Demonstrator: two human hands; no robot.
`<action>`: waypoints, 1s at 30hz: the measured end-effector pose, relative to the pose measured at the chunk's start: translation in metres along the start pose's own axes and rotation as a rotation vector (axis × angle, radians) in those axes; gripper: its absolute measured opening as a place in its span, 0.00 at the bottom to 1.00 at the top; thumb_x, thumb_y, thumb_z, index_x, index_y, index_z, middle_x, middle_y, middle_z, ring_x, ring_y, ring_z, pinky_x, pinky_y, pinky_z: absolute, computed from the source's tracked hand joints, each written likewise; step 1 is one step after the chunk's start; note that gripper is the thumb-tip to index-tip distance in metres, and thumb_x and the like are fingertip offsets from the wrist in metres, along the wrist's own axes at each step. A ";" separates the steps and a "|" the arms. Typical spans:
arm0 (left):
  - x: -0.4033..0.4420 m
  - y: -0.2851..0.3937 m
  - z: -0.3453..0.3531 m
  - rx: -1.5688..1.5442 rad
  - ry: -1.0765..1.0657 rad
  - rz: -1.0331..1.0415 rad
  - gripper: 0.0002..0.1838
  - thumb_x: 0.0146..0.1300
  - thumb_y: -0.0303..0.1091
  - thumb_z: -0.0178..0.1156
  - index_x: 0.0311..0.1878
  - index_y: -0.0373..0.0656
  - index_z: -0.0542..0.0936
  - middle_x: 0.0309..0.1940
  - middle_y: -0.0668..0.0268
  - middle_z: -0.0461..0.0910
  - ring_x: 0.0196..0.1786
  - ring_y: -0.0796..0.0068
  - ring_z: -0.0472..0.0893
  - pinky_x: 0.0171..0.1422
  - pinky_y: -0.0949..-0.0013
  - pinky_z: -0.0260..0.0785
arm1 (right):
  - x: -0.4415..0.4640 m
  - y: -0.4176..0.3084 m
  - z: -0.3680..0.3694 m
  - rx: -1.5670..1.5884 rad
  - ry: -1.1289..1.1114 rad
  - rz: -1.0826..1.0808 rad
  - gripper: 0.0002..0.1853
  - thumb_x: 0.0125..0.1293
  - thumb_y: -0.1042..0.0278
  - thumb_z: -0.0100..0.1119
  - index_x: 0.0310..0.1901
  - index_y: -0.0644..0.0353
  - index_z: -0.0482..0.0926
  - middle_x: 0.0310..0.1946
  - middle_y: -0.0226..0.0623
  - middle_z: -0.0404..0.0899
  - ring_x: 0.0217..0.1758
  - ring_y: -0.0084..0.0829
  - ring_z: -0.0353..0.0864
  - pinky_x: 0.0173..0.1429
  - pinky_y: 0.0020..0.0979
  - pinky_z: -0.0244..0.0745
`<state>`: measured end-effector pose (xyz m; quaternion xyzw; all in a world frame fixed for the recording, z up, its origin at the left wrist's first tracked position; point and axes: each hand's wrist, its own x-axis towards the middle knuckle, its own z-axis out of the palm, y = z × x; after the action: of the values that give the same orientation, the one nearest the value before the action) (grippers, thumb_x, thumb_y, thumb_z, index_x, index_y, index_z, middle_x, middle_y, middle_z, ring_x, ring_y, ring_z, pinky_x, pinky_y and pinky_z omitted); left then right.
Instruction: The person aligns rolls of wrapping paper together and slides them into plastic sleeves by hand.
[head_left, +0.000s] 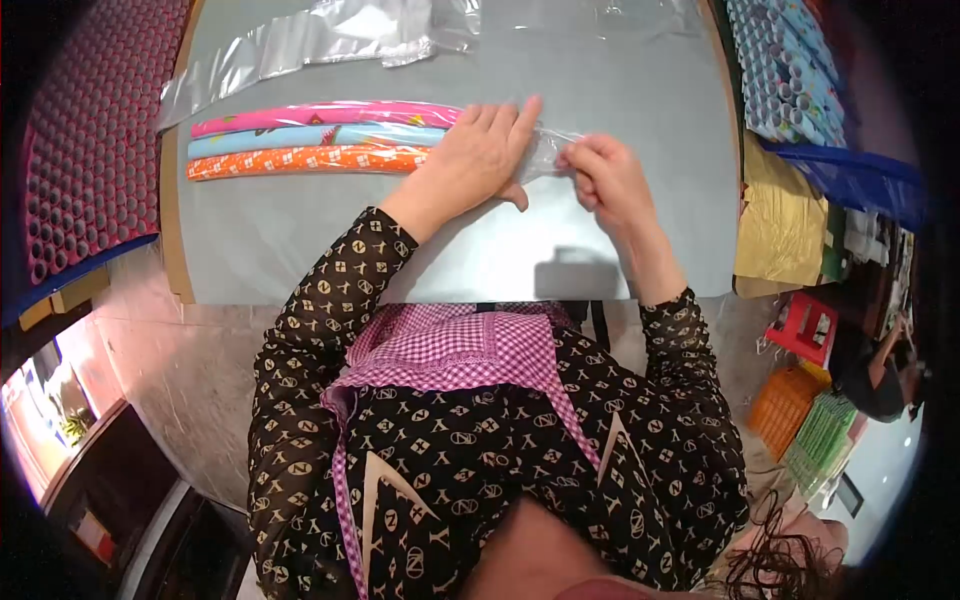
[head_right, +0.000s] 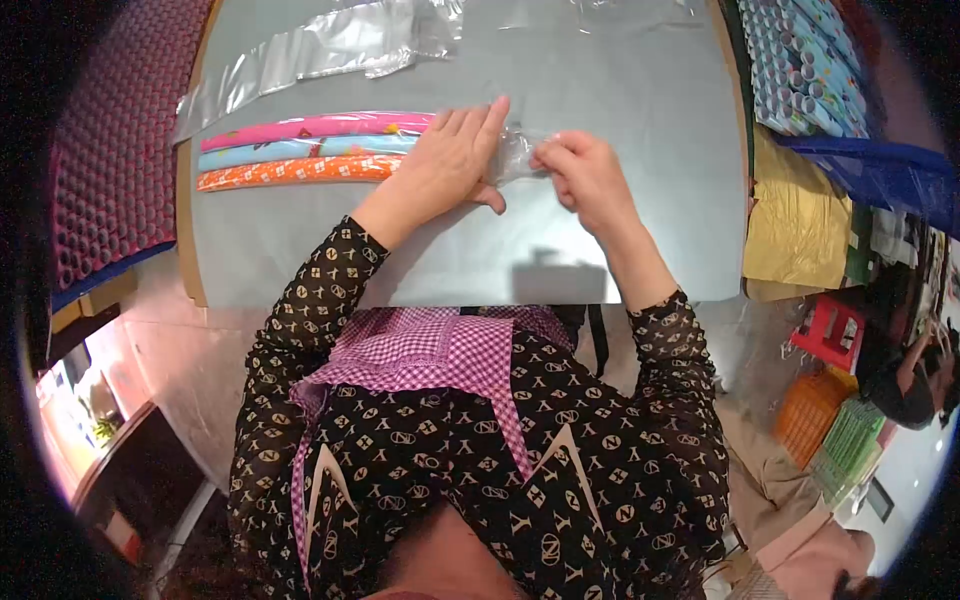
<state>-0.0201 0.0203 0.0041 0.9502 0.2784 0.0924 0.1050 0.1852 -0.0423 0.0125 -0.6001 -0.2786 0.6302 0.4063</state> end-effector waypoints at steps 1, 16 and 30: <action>0.001 0.000 -0.001 -0.001 -0.004 -0.007 0.68 0.31 0.65 0.70 0.70 0.26 0.55 0.57 0.51 0.71 0.58 0.56 0.73 0.63 0.59 0.65 | -0.002 0.000 -0.009 0.052 -0.012 0.006 0.08 0.69 0.71 0.56 0.33 0.64 0.76 0.17 0.26 0.70 0.14 0.14 0.60 0.16 0.19 0.54; 0.002 0.001 -0.005 -0.062 0.001 -0.070 0.69 0.29 0.64 0.73 0.71 0.27 0.55 0.59 0.49 0.71 0.60 0.52 0.73 0.66 0.57 0.64 | -0.039 0.008 -0.043 0.001 0.052 -0.072 0.07 0.69 0.71 0.56 0.34 0.64 0.78 0.31 0.38 0.83 0.18 0.12 0.62 0.21 0.17 0.57; 0.001 0.000 -0.008 -0.059 0.054 -0.039 0.64 0.30 0.60 0.75 0.68 0.29 0.60 0.48 0.55 0.75 0.50 0.57 0.75 0.56 0.61 0.65 | -0.024 0.013 -0.024 0.356 -0.122 -0.052 0.13 0.75 0.61 0.51 0.42 0.65 0.73 0.31 0.41 0.80 0.18 0.20 0.65 0.19 0.25 0.67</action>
<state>-0.0209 0.0226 0.0122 0.9382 0.2969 0.1240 0.1273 0.2056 -0.0726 0.0116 -0.4718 -0.2023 0.6941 0.5047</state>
